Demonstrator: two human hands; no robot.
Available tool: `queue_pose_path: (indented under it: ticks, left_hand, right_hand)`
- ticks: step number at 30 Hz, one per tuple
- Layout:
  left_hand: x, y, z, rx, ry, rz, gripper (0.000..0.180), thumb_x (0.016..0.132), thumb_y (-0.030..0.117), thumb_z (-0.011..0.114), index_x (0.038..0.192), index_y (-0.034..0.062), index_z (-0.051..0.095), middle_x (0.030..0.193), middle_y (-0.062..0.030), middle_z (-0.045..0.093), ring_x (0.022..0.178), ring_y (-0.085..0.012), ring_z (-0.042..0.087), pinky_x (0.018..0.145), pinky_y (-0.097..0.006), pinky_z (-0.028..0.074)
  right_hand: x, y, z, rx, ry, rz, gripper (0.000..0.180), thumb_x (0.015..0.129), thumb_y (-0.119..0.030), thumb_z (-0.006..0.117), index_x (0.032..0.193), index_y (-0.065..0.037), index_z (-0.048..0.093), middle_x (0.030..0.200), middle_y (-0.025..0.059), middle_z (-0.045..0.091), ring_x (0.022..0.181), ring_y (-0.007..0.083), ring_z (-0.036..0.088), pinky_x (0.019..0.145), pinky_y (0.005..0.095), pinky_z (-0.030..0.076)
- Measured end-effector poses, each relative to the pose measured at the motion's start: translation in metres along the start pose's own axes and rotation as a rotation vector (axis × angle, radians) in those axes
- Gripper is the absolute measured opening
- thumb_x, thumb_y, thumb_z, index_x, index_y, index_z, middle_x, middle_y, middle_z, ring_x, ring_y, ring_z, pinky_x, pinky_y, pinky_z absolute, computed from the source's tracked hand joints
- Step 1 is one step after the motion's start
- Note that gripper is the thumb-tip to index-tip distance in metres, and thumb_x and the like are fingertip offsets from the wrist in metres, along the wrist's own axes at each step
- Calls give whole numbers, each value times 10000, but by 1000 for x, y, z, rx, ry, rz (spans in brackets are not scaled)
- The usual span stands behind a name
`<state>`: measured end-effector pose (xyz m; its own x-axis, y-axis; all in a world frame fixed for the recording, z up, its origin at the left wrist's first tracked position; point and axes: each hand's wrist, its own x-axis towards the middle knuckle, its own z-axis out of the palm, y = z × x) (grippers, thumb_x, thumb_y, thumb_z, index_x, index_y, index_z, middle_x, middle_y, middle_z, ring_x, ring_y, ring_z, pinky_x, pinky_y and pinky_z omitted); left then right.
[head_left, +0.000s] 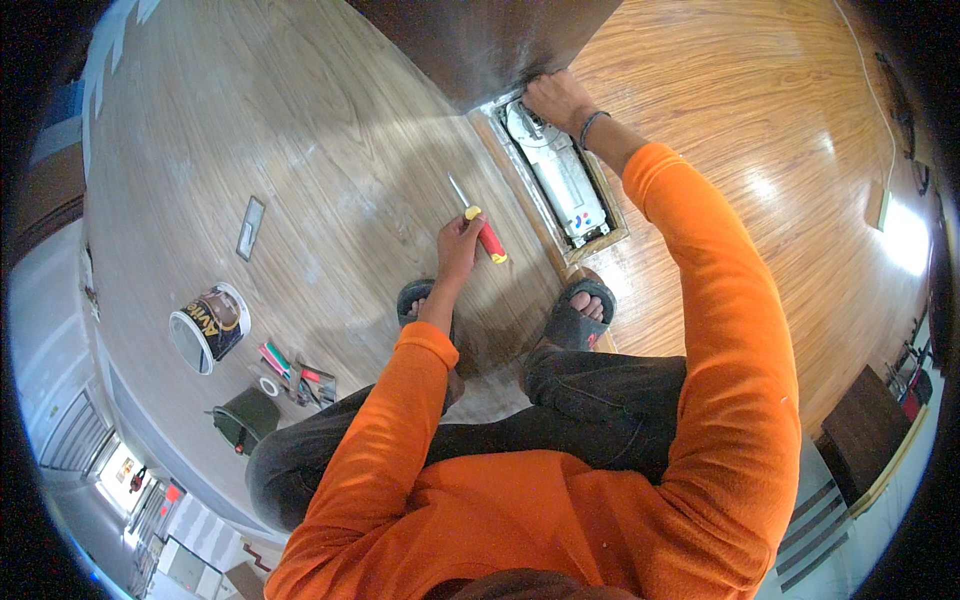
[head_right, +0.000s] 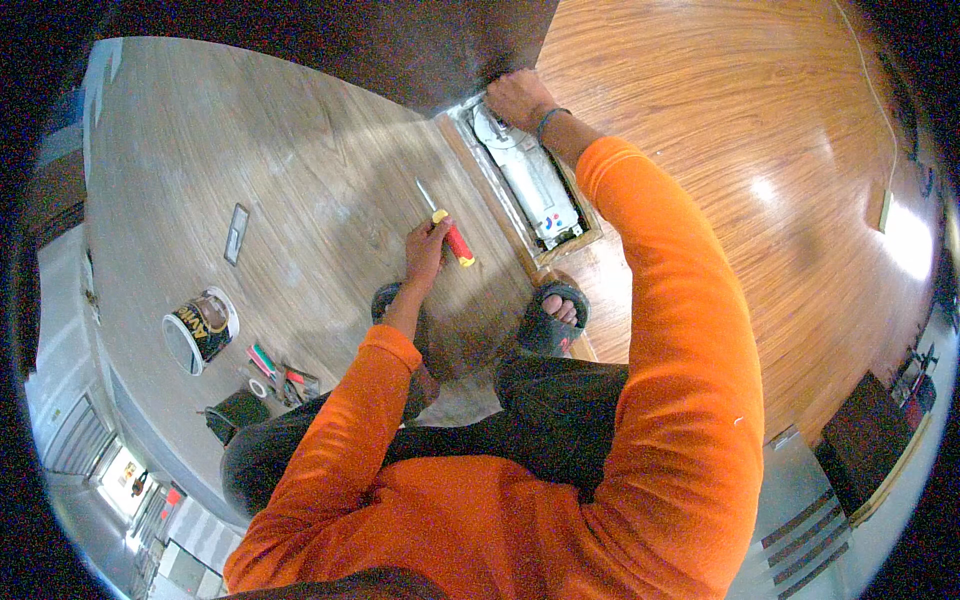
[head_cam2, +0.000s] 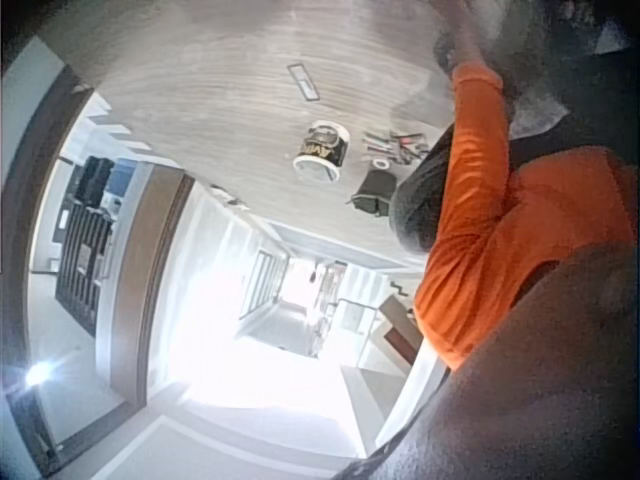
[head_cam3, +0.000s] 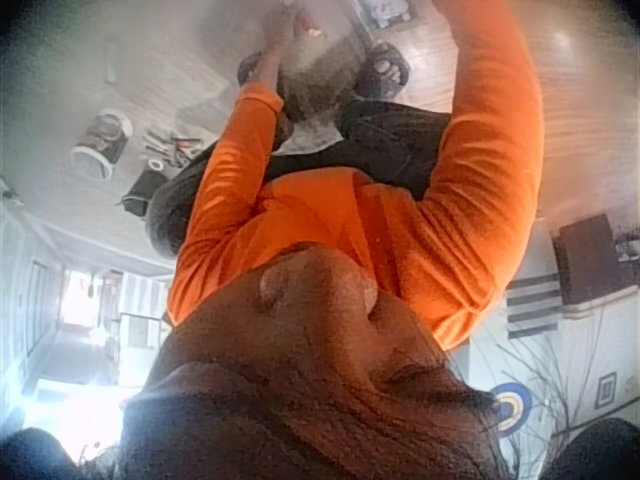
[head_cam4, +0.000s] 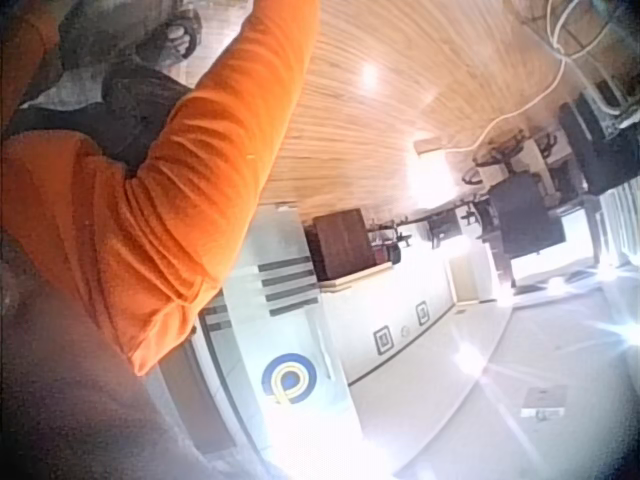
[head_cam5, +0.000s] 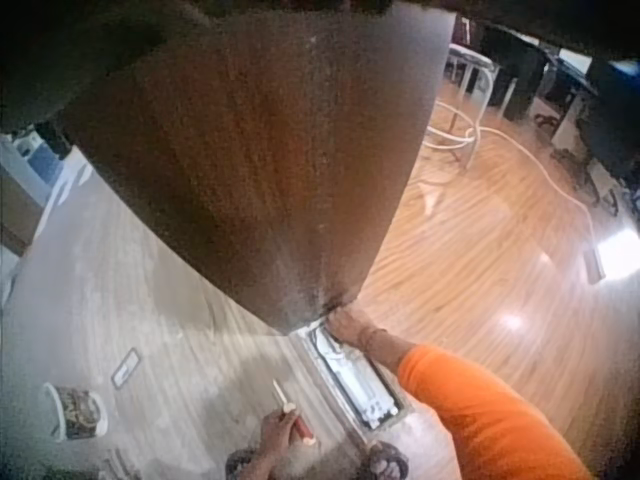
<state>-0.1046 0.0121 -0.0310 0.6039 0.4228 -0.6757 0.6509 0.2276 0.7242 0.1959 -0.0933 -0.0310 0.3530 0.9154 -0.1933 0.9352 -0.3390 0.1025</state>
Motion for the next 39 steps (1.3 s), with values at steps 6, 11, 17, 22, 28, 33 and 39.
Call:
queue_pose_path:
  ticks: [6,11,17,22,28,33,39]
  left_hand:
    - [6,-10,-2,33,6,6,293,905,299,650,817,19,664,582,61,475,454,-40,381,415,-254,291]
    - [9,-15,0,19,10,41,291,905,291,649,844,7,675,598,58,492,471,-41,379,431,-255,297]
    - [7,-12,-2,67,13,42,283,911,274,643,860,-3,675,628,48,504,500,-46,385,451,-259,307]
    - [2,-3,-2,75,-7,-41,302,910,291,644,861,-6,670,637,42,501,510,-43,381,454,-254,303]
    - [8,-14,-2,47,13,58,306,903,310,653,831,13,658,618,44,499,470,-40,383,419,-247,292]
    - [5,-7,-3,70,-10,35,304,898,312,660,829,16,654,633,41,520,478,-42,394,420,-249,306]
    - [4,-7,-4,47,-10,29,288,906,299,653,833,21,653,633,47,512,479,-43,394,424,-246,299]
  right_hand:
    - [-6,4,-2,-37,66,-60,210,865,-196,578,740,-138,736,790,82,729,725,245,714,595,381,557]
    - [-4,2,-4,-15,29,18,161,852,-200,590,760,-142,709,802,64,716,767,237,709,609,387,551]
    - [-8,1,-18,-92,-55,-76,136,901,-173,556,903,-141,688,856,40,704,852,211,701,683,349,548]
    - [-10,1,-18,-82,-103,-16,127,908,-185,551,900,-155,674,892,43,699,881,212,695,714,353,540]
    - [-11,8,-4,-46,62,-72,136,871,-179,567,810,-147,685,842,62,705,816,238,702,652,385,549]
    - [-8,6,5,-39,126,-83,143,871,-184,570,798,-155,690,842,57,707,821,237,704,659,380,551]
    - [-9,3,-8,-52,8,3,157,877,-180,566,797,-155,699,843,58,714,826,236,710,661,371,560]
